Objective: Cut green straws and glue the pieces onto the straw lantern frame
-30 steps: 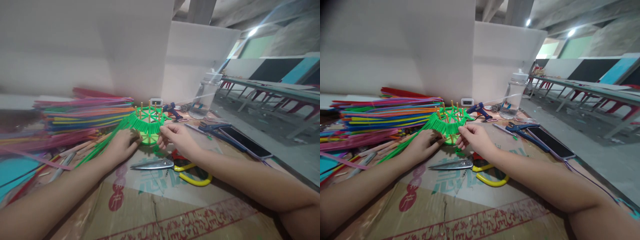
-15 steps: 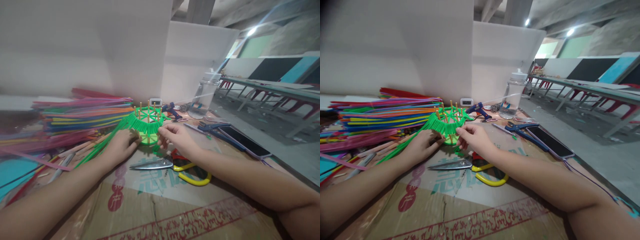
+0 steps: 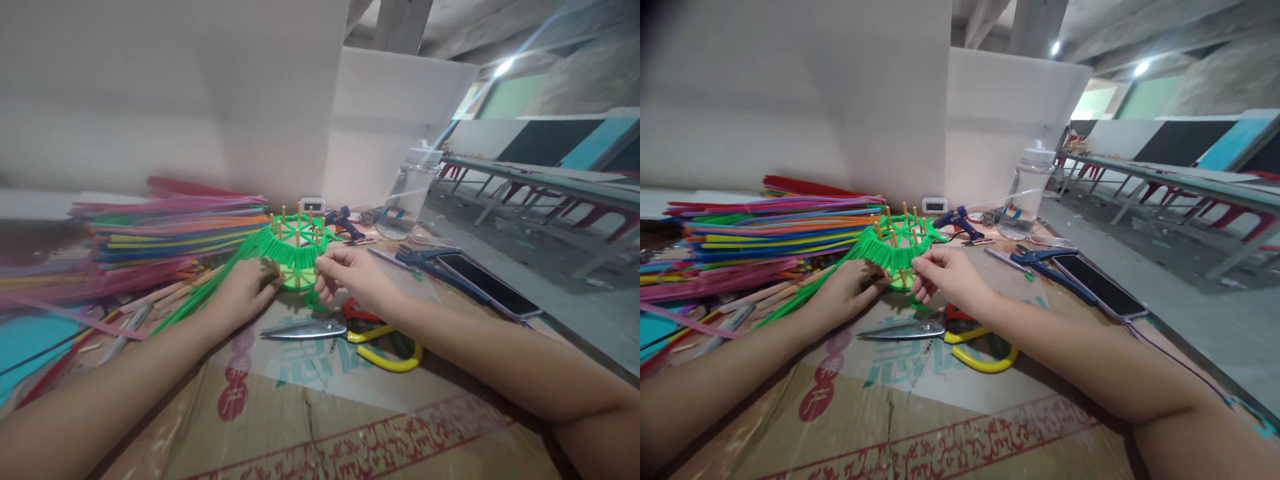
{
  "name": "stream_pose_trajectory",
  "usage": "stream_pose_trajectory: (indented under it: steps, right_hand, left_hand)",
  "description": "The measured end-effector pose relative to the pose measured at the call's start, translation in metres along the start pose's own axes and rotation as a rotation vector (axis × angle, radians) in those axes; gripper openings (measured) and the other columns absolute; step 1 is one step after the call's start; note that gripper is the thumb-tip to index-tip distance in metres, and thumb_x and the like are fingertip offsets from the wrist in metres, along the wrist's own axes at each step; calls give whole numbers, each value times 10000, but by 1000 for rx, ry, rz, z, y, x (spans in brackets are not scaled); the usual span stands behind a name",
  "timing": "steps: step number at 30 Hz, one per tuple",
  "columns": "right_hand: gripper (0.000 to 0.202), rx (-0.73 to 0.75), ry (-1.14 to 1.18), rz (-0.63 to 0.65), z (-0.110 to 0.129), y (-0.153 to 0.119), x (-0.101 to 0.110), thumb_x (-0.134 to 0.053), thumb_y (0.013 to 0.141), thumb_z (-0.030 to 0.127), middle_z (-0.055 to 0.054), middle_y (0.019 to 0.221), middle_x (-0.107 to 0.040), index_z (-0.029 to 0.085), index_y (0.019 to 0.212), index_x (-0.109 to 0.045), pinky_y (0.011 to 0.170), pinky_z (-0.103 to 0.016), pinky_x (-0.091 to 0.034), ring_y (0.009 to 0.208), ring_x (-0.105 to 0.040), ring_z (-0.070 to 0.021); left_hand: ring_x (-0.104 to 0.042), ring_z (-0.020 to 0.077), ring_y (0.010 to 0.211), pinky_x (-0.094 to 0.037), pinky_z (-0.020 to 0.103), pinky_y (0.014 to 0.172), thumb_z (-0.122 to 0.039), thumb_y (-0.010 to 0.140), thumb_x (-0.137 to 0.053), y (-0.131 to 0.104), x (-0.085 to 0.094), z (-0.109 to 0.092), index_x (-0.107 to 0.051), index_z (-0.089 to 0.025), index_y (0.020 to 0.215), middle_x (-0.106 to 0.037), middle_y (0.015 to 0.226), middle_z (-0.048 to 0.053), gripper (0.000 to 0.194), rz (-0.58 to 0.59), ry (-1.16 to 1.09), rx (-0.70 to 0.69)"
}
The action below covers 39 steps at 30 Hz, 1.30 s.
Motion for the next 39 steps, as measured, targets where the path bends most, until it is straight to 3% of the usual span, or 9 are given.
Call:
stream_pose_trajectory:
  steps: [5,9,15,24,31,33,35,37,39]
  right_hand:
    - [406,58,-232,-22,2,-1,12,-537,894,522,11,558,-610,181,672,-524,466,-227,-453,454,-552,-96]
    - [211,413,-518,-186,32,-10,30,-636,873,386,50,609,-540,181,876,-585,502,-221,-398,522,-500,-92]
    - [332,818,-1077,-66,55,-23,10,-613,915,294,-26,834,-594,175,1222,-572,679,-294,-449,712,-528,-145]
    - [316,803,-1092,-90,40,-13,12,-563,944,278,-75,1015,-593,198,1249,-573,723,-314,-490,800,-565,-163]
    - [421,749,-971,-115,47,-19,15,-593,928,302,-21,872,-596,202,1326,-497,621,-272,-450,669,-515,-133]
    - [360,747,-909,-193,54,-21,27,-598,920,331,0,788,-582,182,1244,-549,568,-255,-417,603,-487,-118]
    - [199,741,-932,-285,59,-19,46,-582,921,350,1,712,-572,167,969,-643,559,-256,-390,586,-480,-117]
    - [269,655,-1032,-366,57,-9,70,-571,918,365,-11,663,-575,164,751,-635,573,-269,-373,597,-488,-129]
    - [245,491,-1071,-438,46,8,101,-578,905,353,-30,702,-622,158,779,-658,593,-273,-386,631,-523,-146]
  left_hand:
    - [-616,211,820,-429,326,753,-320,947,-479,-1,0,0,-657,-166,867,-687,844,61,248,2,0,6]
    - [-619,211,825,-431,326,752,-306,945,-475,0,0,0,-659,-164,860,-690,854,64,247,10,12,15]
    - [-625,212,812,-432,324,739,-303,940,-481,0,1,-1,-665,-163,856,-694,847,68,247,12,33,26]
    - [-626,216,822,-445,334,757,-297,933,-492,1,0,0,-659,-167,860,-691,853,60,224,-7,24,33]
    - [-618,214,824,-435,336,759,-276,936,-481,0,1,-3,-653,-172,839,-681,829,54,223,-2,49,19]
    - [-614,213,833,-433,336,765,-285,940,-477,-1,2,-2,-651,-167,847,-679,844,61,231,-7,50,26]
    - [-605,214,832,-428,337,760,-292,935,-487,-1,3,-1,-647,-163,846,-673,854,66,224,-25,59,37]
    - [-591,212,814,-416,333,731,-295,929,-497,-2,4,1,-645,-164,837,-662,844,65,218,-44,74,52]
    - [-579,209,785,-401,328,693,-305,929,-498,-2,5,3,-648,-167,822,-647,814,60,230,-52,95,66]
Point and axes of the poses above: each hand's wrist, its own y-axis towards the middle knuckle, its own x-axis out of the back of the hand, z = x × y, the point moved 7 cm from there along y, towards the middle knuckle
